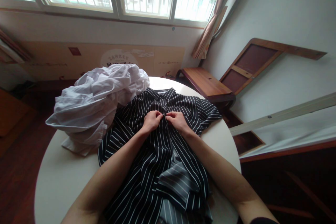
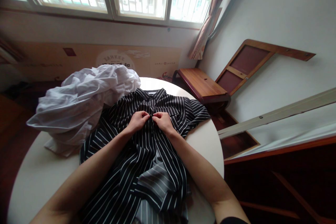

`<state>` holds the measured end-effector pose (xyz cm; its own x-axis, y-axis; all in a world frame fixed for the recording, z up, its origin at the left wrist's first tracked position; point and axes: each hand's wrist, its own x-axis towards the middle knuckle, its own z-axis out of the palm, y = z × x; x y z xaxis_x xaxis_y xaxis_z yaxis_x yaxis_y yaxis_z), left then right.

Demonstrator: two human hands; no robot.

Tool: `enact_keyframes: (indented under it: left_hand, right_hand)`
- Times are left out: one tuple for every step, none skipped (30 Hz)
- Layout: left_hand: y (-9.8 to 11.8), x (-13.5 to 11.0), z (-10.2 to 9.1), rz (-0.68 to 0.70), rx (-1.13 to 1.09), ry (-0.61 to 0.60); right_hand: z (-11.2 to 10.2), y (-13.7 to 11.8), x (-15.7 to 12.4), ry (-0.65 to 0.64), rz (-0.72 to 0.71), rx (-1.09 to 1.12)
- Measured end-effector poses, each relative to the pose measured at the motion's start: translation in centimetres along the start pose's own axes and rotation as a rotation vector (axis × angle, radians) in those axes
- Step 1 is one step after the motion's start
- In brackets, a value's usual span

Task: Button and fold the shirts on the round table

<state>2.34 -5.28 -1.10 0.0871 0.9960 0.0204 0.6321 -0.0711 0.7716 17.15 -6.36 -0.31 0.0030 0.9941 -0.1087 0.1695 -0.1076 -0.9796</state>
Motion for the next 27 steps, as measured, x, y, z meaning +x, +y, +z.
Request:
enact_keyframes:
  left_hand:
    - [0.1, 0.0, 0.0, -0.005, 0.011, -0.002]
    - [0.1, -0.1, 0.0, -0.01, 0.022, -0.003]
    - [0.2, -0.1, -0.1, -0.017, 0.032, -0.004]
    - [0.2, -0.1, -0.1, -0.022, 0.04, -0.006]
    - [0.3, -0.1, -0.1, -0.026, 0.046, -0.009]
    - [0.3, -0.1, -0.2, -0.029, 0.05, -0.013]
    - [0.3, -0.1, -0.2, -0.031, 0.053, -0.016]
    - [0.3, -0.1, -0.2, -0.032, 0.054, -0.019]
    - [0.3, -0.1, -0.2, -0.033, 0.052, -0.021]
    - [0.3, -0.2, -0.2, -0.034, 0.049, -0.022]
    - [0.2, -0.2, -0.2, -0.034, 0.044, -0.021]
    - [0.2, -0.2, -0.2, -0.036, 0.038, -0.019]
    - [0.2, -0.1, -0.2, -0.038, 0.029, -0.018]
    - [0.2, -0.1, -0.1, -0.039, 0.017, -0.017]
    - [0.2, -0.1, -0.1, -0.04, 0.003, -0.012]
    - [0.2, -0.2, -0.1, -0.041, -0.013, -0.005]
    - [0.3, -0.2, -0.2, -0.044, -0.026, 0.003]
    - [0.4, -0.2, -0.2, -0.048, -0.035, 0.01]
    - [0.6, -0.3, -0.2, -0.054, -0.041, 0.012]
    - [0.7, -0.3, -0.2, -0.059, -0.047, 0.013]
    - [0.8, -0.4, -0.2, -0.061, -0.057, 0.012]
    - [0.9, -0.5, -0.2, -0.059, -0.074, 0.015]
    - [1.0, -0.5, -0.2, -0.054, -0.097, 0.02]
    - [1.0, -0.5, -0.2, -0.049, -0.12, 0.03]
    - [1.0, -0.5, -0.1, -0.049, -0.139, 0.041]
    - [1.0, -0.5, -0.1, -0.053, -0.151, 0.049]
    - [0.9, -0.4, 0.0, -0.062, -0.155, 0.052]
  right_hand:
    - [0.0, -0.1, 0.0, -0.005, 0.009, 0.008]
    - [-0.1, -0.2, 0.0, -0.017, 0.026, 0.02]
    - [-0.2, -0.3, 0.0, -0.034, 0.047, 0.037]
    - [-0.3, -0.3, 0.0, -0.053, 0.067, 0.055]
    - [-0.3, -0.4, 0.0, -0.071, 0.081, 0.073]
    - [-0.4, -0.4, 0.1, -0.087, 0.085, 0.087]
    - [-0.5, -0.4, 0.1, -0.098, 0.08, 0.096]
    - [-0.5, -0.3, 0.1, -0.104, 0.068, 0.099]
    - [-0.5, -0.2, 0.1, -0.105, 0.049, 0.093]
    - [-0.4, -0.2, 0.2, -0.103, 0.027, 0.077]
    - [-0.3, -0.1, 0.2, -0.097, 0.001, 0.052]
    - [-0.3, 0.0, 0.2, -0.088, -0.027, 0.02]
    - [-0.2, 0.0, 0.2, -0.074, -0.055, -0.021]
    - [-0.1, 0.0, 0.2, -0.056, -0.083, -0.073]
    - [0.0, 0.0, 0.1, -0.031, -0.113, -0.136]
    - [0.1, -0.1, 0.0, 0.001, -0.147, -0.208]
    - [0.2, -0.1, -0.1, 0.039, -0.186, -0.287]
    - [0.3, -0.2, -0.2, 0.077, -0.224, -0.367]
    - [0.4, -0.3, -0.4, 0.115, -0.258, -0.44]
    - [0.5, -0.4, -0.5, 0.145, -0.285, -0.5]
    - [0.6, -0.5, -0.7, 0.167, -0.305, -0.545]
    - [0.7, -0.5, -0.9, 0.179, -0.32, -0.578]
    - [0.8, -0.6, -1.1, 0.186, -0.332, -0.602]
    - [0.9, -0.6, -1.2, 0.192, -0.343, -0.62]
    - [1.0, -0.6, -1.4, 0.197, -0.354, -0.635]
    - [1.1, -0.6, -1.5, 0.202, -0.361, -0.65]
    - [1.1, -0.6, -1.6, 0.208, -0.363, -0.661]
